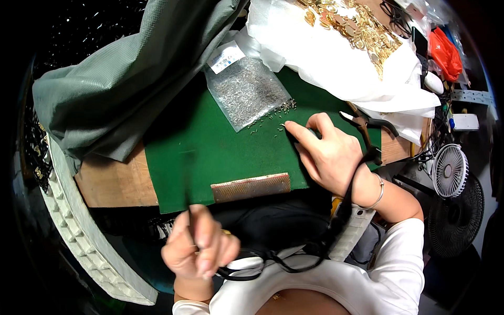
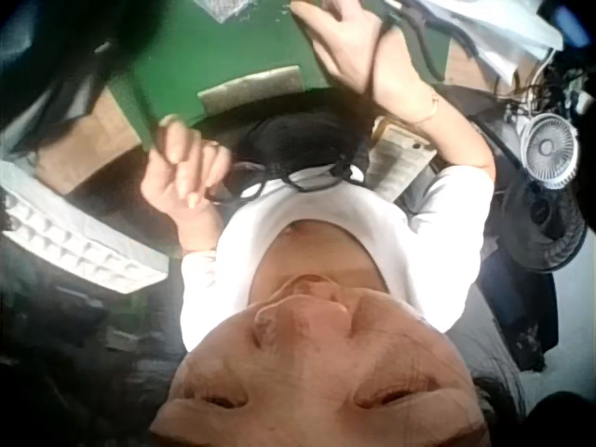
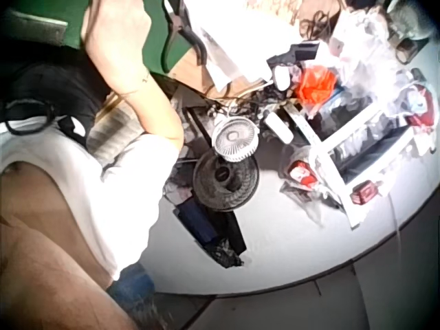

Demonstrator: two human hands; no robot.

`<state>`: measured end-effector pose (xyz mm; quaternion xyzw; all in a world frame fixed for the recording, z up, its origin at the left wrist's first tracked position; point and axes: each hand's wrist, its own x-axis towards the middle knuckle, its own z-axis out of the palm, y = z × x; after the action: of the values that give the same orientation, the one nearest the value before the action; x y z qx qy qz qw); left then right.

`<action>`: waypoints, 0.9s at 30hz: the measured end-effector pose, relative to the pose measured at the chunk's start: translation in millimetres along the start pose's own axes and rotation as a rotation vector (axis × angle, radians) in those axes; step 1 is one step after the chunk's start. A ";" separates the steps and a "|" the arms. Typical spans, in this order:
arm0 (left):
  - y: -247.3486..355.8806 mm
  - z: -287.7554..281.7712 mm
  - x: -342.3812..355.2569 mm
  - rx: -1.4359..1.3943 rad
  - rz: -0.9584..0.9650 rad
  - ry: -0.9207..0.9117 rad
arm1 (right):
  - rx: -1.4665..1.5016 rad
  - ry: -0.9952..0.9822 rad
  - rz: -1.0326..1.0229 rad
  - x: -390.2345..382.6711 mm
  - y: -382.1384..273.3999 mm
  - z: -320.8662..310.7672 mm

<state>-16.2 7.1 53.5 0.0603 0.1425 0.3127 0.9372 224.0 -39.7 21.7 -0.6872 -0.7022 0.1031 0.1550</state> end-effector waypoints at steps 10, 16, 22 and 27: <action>-17.4 -7.0 13.3 -0.167 -0.124 0.047 | -0.171 -0.004 -0.097 -2.5 2.4 6.1; -17.2 -14.1 17.5 -0.117 -0.155 0.076 | -0.438 -0.114 -0.145 -1.1 -10.5 5.9; -13.8 -27.5 16.4 -0.168 -0.197 0.037 | 0.524 -0.348 -0.059 5.5 -17.5 -23.7; -15.3 -31.1 15.0 -0.211 -0.215 0.013 | 1.529 -0.990 0.454 25.1 -51.6 -42.6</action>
<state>-5.5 4.8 17.3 -0.0562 0.1205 0.2242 0.9654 191.0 -19.3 81.8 -0.3973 -0.2792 0.8449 0.2242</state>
